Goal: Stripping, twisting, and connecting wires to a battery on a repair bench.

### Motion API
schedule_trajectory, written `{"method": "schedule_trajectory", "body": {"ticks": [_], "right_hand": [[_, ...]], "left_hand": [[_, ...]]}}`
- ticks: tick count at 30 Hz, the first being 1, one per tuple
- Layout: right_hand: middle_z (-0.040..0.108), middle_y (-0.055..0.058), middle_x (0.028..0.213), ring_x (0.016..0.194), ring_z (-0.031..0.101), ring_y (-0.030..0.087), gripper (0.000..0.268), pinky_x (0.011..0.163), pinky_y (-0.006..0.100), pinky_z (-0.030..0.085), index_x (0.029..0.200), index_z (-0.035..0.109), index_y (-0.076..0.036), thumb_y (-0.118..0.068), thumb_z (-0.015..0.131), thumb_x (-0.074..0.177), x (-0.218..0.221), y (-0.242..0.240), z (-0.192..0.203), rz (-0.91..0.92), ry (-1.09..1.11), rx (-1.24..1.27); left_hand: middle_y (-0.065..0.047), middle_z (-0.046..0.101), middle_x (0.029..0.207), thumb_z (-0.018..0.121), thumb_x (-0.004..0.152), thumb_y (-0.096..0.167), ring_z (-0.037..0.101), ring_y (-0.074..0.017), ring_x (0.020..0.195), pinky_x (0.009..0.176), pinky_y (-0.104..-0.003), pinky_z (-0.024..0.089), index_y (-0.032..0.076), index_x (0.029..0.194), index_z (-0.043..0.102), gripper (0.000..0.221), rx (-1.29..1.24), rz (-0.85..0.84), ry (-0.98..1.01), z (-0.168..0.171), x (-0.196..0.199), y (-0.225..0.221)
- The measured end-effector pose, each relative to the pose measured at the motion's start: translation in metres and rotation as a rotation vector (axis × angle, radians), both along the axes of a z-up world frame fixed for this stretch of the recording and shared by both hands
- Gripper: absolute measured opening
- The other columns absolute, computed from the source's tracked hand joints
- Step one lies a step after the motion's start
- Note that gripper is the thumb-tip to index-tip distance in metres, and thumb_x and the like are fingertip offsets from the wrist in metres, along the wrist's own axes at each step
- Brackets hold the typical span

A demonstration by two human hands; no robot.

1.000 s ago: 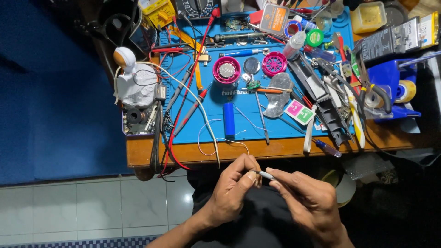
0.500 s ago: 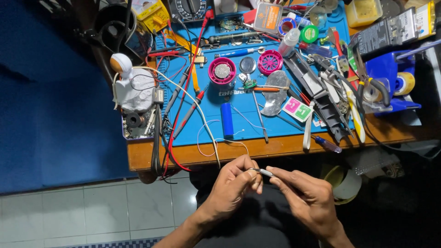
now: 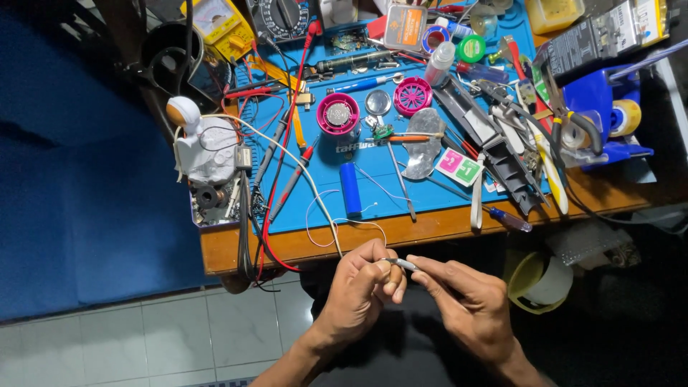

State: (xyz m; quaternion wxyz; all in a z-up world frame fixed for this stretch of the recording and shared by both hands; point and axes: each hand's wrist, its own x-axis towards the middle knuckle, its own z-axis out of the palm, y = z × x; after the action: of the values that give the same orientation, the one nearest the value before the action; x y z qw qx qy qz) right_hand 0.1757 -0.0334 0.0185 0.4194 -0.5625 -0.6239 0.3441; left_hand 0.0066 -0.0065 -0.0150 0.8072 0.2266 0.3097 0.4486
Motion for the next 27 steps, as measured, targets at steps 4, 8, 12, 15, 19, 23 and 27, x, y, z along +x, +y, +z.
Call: {"method": "schedule_trajectory", "body": {"ticks": [4,8,12,15,19,23,27], "right_hand": [[0.079,0.001,0.082,0.057,0.060,0.004,0.028,0.055,0.016,0.050,0.113,0.077,-0.007,-0.004,0.077,0.085,-0.001,0.001,-0.003,-0.013,0.013,0.035],[0.073,-0.001,0.073,0.054,0.054,0.004,0.030,0.053,0.017,0.046,0.115,0.077,-0.007,-0.003,0.077,0.085,0.001,-0.001,-0.005,0.014,0.027,0.043],[0.074,0.000,0.074,0.055,0.056,0.004,0.028,0.054,0.017,0.047,0.112,0.077,-0.005,-0.003,0.077,0.085,0.001,0.000,-0.007,0.022,0.035,0.047],[0.078,0.010,0.118,0.107,0.076,0.019,0.013,0.096,0.027,0.057,0.096,0.077,-0.008,-0.006,0.064,0.097,0.012,-0.002,-0.015,-0.225,-0.046,-0.008],[0.060,0.013,0.102,0.075,0.045,0.010,0.030,0.066,0.023,0.032,0.144,0.067,0.014,-0.011,0.063,0.128,0.076,0.016,0.003,-0.731,0.031,0.188],[0.070,0.019,0.104,0.071,0.059,0.016,0.020,0.070,0.024,0.049,0.127,0.067,0.010,0.003,0.064,0.109,0.050,0.016,0.011,-0.531,0.024,0.056],[0.070,0.008,0.097,0.073,0.056,0.010,0.021,0.066,0.022,0.045,0.121,0.075,0.000,-0.007,0.070,0.102,0.033,0.031,0.010,-0.393,-0.136,0.009]], "left_hand": [[-0.005,0.051,0.062,0.047,0.089,0.004,0.052,-0.0170,0.056,0.058,-0.027,0.043,0.009,0.075,0.044,0.016,0.016,0.027,-0.046,-0.003,0.002,0.000],[-0.005,0.049,0.060,0.045,0.089,0.002,0.050,-0.0166,0.055,0.056,-0.026,0.041,0.009,0.074,0.042,0.017,0.001,0.008,-0.031,-0.003,-0.001,-0.002],[-0.007,0.048,0.059,0.043,0.087,-0.001,0.047,-0.0174,0.053,0.055,-0.026,0.041,0.009,0.072,0.040,0.018,-0.038,0.011,-0.034,-0.005,-0.002,-0.003],[-0.005,0.045,0.056,0.043,0.087,0.000,0.045,-0.0159,0.050,0.053,-0.028,0.035,0.012,0.067,0.037,0.024,0.050,0.002,-0.041,0.009,-0.002,-0.004],[-0.007,0.050,0.059,0.052,0.093,0.008,0.050,-0.0182,0.053,0.053,-0.028,0.034,0.010,0.070,0.041,0.026,0.015,0.040,0.014,-0.004,-0.013,-0.021],[-0.012,0.063,0.079,0.061,0.099,0.018,0.065,-0.0227,0.076,0.069,-0.032,0.050,0.008,0.083,0.051,0.022,0.219,0.026,0.181,0.005,-0.009,-0.016],[-0.014,0.075,0.087,0.068,0.096,0.012,0.076,-0.0229,0.086,0.080,-0.032,0.059,0.007,0.085,0.061,0.014,0.159,0.057,0.430,0.011,-0.011,-0.009]]}}
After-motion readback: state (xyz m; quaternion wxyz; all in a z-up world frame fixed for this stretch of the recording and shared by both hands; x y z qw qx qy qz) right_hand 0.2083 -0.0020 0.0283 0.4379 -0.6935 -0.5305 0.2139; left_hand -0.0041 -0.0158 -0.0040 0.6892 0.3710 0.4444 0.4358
